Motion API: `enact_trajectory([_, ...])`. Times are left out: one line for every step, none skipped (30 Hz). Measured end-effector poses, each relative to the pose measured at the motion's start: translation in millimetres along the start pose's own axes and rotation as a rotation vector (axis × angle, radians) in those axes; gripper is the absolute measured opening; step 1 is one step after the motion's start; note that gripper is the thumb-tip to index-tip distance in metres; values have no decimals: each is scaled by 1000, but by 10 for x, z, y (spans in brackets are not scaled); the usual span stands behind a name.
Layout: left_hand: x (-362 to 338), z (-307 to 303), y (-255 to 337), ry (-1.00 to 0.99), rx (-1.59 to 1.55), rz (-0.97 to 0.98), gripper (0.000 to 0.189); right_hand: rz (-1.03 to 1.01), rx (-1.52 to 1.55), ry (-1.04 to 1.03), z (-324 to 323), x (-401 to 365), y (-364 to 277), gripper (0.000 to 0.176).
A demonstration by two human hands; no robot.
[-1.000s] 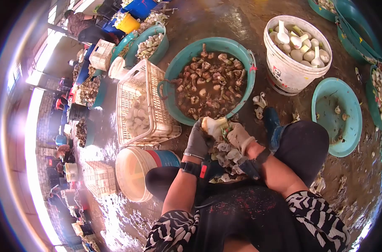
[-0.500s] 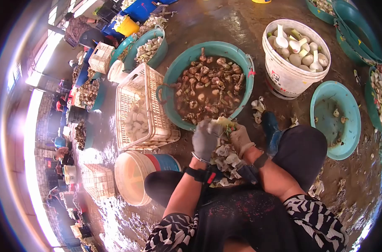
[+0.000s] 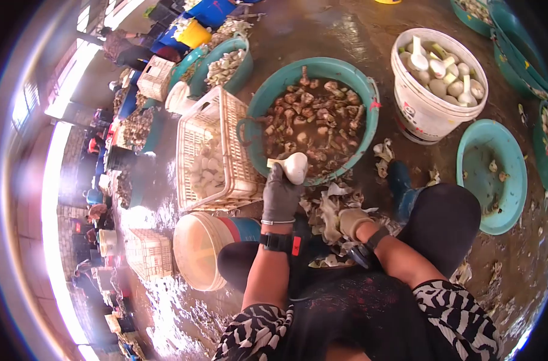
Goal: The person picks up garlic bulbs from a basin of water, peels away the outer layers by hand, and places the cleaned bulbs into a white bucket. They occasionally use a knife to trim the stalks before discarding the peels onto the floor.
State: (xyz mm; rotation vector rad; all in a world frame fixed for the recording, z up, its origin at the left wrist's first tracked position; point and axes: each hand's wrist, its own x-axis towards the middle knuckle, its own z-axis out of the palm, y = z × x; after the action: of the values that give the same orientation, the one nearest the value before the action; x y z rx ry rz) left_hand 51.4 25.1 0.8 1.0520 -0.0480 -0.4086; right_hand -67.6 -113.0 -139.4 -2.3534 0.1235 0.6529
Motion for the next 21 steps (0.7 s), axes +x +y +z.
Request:
enact_trajectory([28,-1,-22,41,-198,-79,42,16,-53,-47,-58,-46,-72,27])
enact_trajectory([48,-7,-57,81,-402,-165,43,-3,-48,76,-131,-96,-98,28])
enact_trajectory([63,-19,-91,42,-445,-211,45,-12,-42,197,-366,-251,-196,29])
enact_trajectory([64,-21,-124,27,-435,-243,45,-16,-37,321,-514,-311,-248,29])
enact_trajectory([67,-16,-158,8,-429,-275,45,-35,112,482,-500,-219,-217,27])
enact_trajectory([98,16,-199,-21,-426,-306,45,-33,386,463,-405,-81,-160,25])
enact_trajectory([160,10,-267,-7,-448,-336,45,-26,654,452,-261,82,-63,24])
enact_trajectory([246,70,-318,17,-427,-397,36,-19,914,454,-162,216,82,23])
enact_trajectory([385,156,-411,67,-421,-433,36,-80,920,540,-15,335,171,23])
enact_trajectory([520,258,-507,127,-409,-463,36,-149,924,614,67,417,207,24])
enact_trajectory([608,498,-514,118,-243,-422,42,-75,928,573,-59,363,178,23])
enact_trajectory([707,766,-453,-27,-165,-382,38,-5,939,515,-218,217,46,23])
enact_trajectory([800,1033,-390,-166,-89,-329,34,59,951,443,-293,154,-39,22])
enact_trajectory([840,1346,-298,-353,276,-157,31,-56,1184,449,-181,301,-6,21])
enact_trajectory([877,1661,-205,-478,620,70,29,-172,1423,440,39,539,60,20])
enact_trajectory([937,1933,-195,-454,272,-106,31,-287,1661,419,142,647,41,19])
enact_trajectory([998,2205,-187,-387,-78,-268,33,-289,1384,539,257,668,68,19])
enact_trajectory([1057,2294,-238,-340,31,-272,34,-292,1099,651,217,568,53,19])
enact_trajectory([1141,2289,-341,-276,89,-323,34,-296,809,755,175,469,72,19])
enact_trajectory([1247,2223,-435,-216,147,-375,34,-299,515,851,62,380,58,18])
enact_trajectory([1387,2009,-600,-225,187,-343,34,-278,455,866,7,385,61,19])
